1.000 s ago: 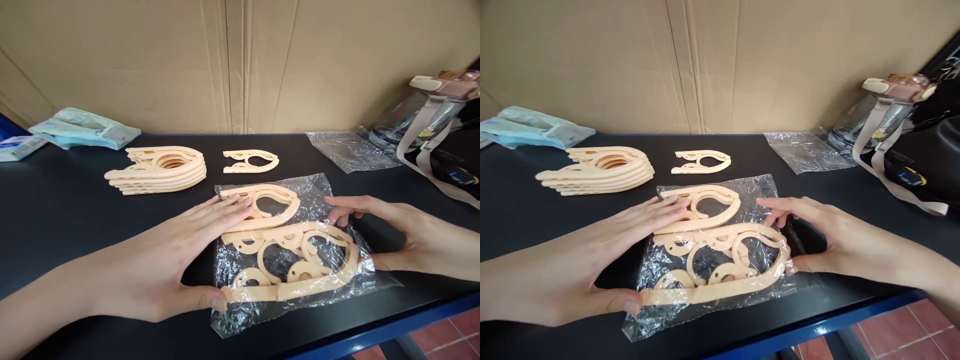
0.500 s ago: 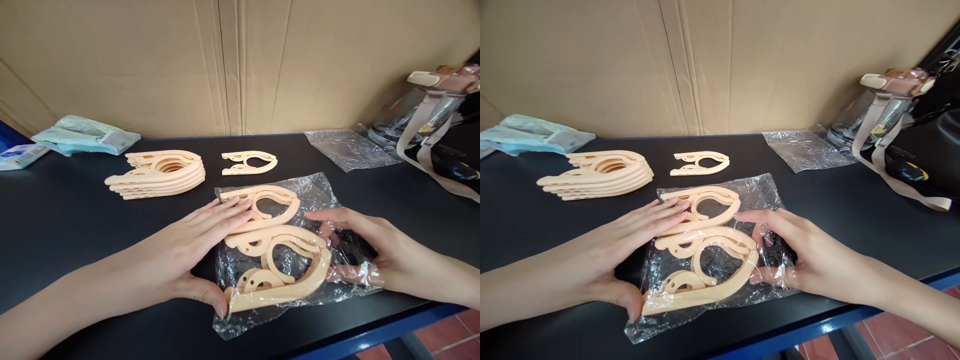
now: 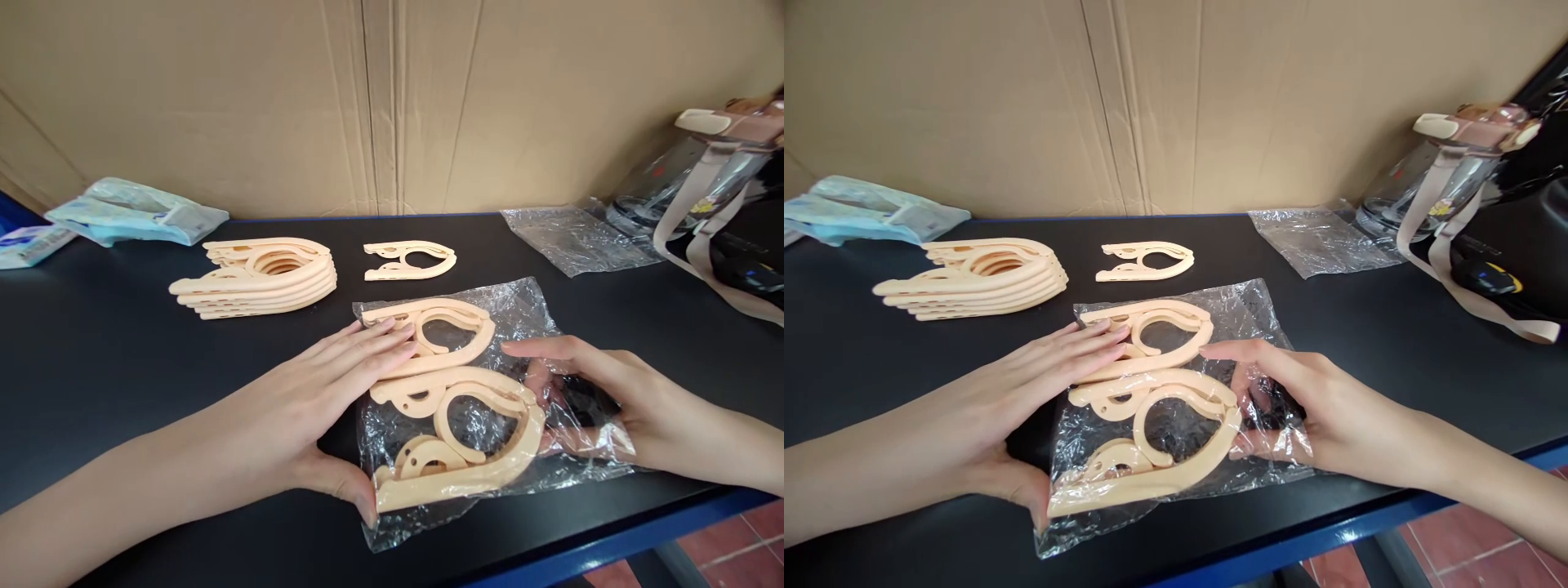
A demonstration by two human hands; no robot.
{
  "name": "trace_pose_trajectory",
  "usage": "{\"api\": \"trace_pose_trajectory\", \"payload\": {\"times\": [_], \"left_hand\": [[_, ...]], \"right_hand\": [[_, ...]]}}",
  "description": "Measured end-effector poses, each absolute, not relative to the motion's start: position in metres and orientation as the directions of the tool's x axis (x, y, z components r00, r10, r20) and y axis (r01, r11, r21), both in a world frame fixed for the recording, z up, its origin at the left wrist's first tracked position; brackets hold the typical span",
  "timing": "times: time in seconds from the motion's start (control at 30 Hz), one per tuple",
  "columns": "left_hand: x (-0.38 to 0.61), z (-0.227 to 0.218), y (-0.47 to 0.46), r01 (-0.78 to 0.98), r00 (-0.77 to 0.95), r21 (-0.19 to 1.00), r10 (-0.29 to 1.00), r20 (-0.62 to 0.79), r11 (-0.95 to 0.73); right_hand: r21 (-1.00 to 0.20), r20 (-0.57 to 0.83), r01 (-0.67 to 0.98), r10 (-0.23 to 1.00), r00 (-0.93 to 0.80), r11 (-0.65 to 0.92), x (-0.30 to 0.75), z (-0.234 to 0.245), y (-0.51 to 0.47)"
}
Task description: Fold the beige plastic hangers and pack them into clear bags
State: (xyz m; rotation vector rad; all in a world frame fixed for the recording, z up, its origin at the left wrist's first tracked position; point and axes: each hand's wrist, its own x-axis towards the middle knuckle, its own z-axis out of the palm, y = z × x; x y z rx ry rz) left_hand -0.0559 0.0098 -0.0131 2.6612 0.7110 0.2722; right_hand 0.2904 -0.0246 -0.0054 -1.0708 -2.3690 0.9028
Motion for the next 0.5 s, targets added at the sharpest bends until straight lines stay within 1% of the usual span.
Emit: {"api": "trace_pose_trajectory", "payload": {"times": [0.07,0.13,0.23,0.3,0.4,0.5], "left_hand": [[-0.056,-0.012,0.009,0.440,0.861,0.381,0.502,0.077,-0.813],[-0.056,-0.009,0.007,0.459,0.852,0.380,0.519,0.070,-0.803],[-0.055,-0.004,0.002,0.488,0.830,0.392,0.553,0.066,-0.780],[-0.053,-0.001,-0.001,0.488,0.834,0.394,0.549,0.052,-0.779],[-0.050,-0.001,-0.006,0.508,0.828,0.382,0.560,0.029,-0.772],[-0.048,-0.003,-0.009,0.549,0.792,0.365,0.607,0.058,-0.752]], "right_hand": [[-0.682,0.084,0.519,0.761,-0.643,0.515,0.292,-0.007,-0.025],[-0.666,0.093,0.521,0.752,-0.653,0.535,0.294,-0.008,-0.025],[-0.616,0.121,0.549,0.756,-0.644,0.565,0.293,-0.009,-0.023],[-0.586,0.139,0.567,0.761,-0.634,0.579,0.290,-0.007,-0.022],[-0.578,0.152,0.562,0.754,-0.639,0.592,0.285,-0.004,-0.022],[-0.569,0.156,0.557,0.744,-0.650,0.605,0.282,-0.001,-0.022]]}}
